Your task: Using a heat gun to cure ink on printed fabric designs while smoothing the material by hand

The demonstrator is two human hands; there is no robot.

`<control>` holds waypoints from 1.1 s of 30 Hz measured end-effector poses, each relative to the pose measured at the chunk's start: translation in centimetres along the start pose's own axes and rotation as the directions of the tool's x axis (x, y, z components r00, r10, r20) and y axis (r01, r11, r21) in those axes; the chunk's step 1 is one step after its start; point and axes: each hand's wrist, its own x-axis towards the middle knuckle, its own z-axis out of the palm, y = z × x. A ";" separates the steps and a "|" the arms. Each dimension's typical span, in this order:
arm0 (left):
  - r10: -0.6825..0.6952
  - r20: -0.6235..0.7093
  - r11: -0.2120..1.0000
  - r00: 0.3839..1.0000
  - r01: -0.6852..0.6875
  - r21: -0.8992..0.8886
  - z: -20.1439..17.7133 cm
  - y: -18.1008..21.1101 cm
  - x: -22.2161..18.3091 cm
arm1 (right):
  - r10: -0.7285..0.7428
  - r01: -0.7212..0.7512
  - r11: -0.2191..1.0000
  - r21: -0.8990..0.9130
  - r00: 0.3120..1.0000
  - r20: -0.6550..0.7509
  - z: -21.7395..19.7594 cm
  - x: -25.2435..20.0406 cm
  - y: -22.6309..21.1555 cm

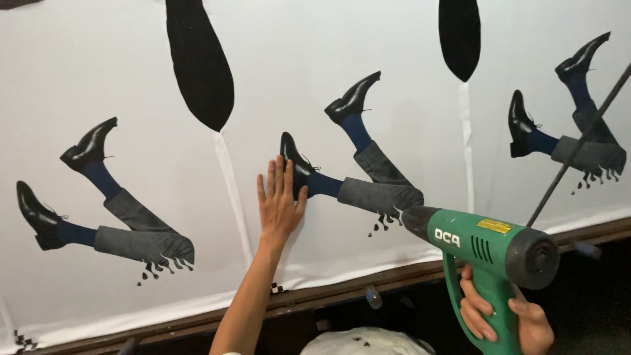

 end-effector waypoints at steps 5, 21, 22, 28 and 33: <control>-0.108 -0.039 0.993 0.993 0.106 -0.054 1.4 3.3 -0.4 | 0.105 -0.107 0.992 0.068 0.994 0.032 -1.7 -1.5 -5.1; -0.117 0.000 0.976 0.993 0.115 -0.183 9.0 33.4 2.7 | 0.138 -0.140 0.989 0.043 0.990 0.038 -13.0 -10.4 -29.6; -0.115 0.009 0.978 0.993 0.115 -0.173 9.3 34.6 2.8 | 0.162 -0.161 0.987 -0.014 0.985 0.062 -13.6 -10.6 -31.1; -0.104 0.066 0.985 0.992 0.112 -0.134 10.1 38.3 4.3 | 0.059 -0.050 0.994 -0.101 0.995 0.079 -16.6 -9.4 -34.6; -0.094 0.059 0.985 0.994 0.101 -0.140 11.1 39.0 6.6 | -0.110 0.120 0.990 -0.070 0.986 0.126 -15.7 -5.0 -34.1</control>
